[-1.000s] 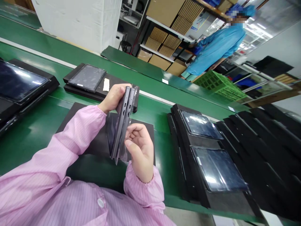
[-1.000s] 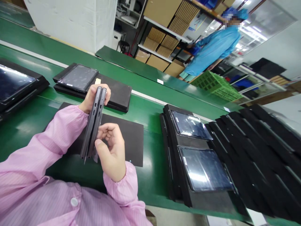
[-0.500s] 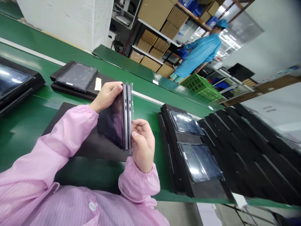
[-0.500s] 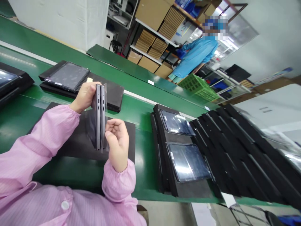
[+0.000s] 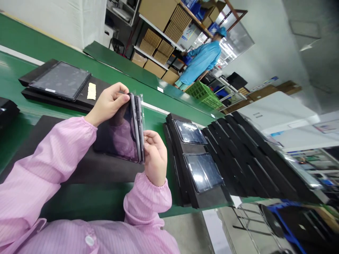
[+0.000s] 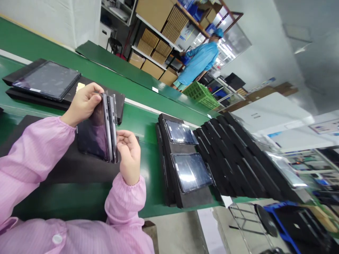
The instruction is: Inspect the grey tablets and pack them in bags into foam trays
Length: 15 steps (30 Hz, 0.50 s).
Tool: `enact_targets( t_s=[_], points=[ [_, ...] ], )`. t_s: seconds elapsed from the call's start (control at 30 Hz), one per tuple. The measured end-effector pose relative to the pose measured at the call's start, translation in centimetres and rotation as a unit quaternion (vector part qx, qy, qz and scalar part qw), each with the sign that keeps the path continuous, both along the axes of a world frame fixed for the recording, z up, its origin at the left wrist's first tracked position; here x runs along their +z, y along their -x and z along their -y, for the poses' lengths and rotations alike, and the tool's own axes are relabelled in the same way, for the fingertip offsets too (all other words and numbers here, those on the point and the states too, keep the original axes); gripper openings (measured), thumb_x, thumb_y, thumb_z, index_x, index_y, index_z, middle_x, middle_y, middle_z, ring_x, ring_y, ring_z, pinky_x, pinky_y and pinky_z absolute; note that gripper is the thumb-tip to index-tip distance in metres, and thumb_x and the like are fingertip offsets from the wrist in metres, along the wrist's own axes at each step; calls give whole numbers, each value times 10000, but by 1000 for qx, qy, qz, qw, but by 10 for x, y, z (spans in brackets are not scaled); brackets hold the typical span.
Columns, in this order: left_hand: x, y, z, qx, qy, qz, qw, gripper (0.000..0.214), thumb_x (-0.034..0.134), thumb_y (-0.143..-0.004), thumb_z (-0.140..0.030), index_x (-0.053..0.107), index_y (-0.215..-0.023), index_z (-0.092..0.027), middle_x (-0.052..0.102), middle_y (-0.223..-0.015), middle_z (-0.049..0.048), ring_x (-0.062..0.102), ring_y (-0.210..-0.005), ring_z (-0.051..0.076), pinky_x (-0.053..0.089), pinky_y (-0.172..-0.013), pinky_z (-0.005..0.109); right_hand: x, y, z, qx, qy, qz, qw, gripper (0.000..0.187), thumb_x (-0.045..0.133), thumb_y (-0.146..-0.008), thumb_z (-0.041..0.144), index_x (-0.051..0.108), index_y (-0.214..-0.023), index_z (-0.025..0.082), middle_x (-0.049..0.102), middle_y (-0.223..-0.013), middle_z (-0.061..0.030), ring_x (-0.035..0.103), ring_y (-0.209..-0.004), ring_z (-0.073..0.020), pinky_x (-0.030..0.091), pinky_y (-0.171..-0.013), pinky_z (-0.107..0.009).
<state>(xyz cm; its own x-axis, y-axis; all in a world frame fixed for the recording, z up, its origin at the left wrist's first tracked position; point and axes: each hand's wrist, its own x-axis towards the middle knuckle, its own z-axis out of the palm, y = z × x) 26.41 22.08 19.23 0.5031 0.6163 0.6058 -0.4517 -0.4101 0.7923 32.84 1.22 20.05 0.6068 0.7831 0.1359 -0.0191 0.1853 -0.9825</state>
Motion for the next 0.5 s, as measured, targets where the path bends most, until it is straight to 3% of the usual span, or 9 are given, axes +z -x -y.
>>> enact_targets(
  t_s=[0.23, 0.5],
  points=[
    [-1, -8, 4, 50, -54, -19, 997, 601, 580, -808, -779, 531, -779, -181, 484, -595, -25, 427, -480, 88, 321, -434, 211, -4, -11, 4, 7, -6, -3, 1000, 233, 583, -733, 193, 694, -938, 198, 611, -763, -2, 545, -738, -158, 396, -670, -287],
    [1, -4, 9, 16, -40, -21, 999, 590, 617, -793, -761, 523, -795, -178, 512, -602, -25, 425, -482, 84, 330, -452, 209, -2, -13, 9, 39, -5, 10, 999, 244, 602, -743, 222, 678, -974, 202, 608, -778, -9, 553, -738, -165, 415, -665, -292]
  ],
)
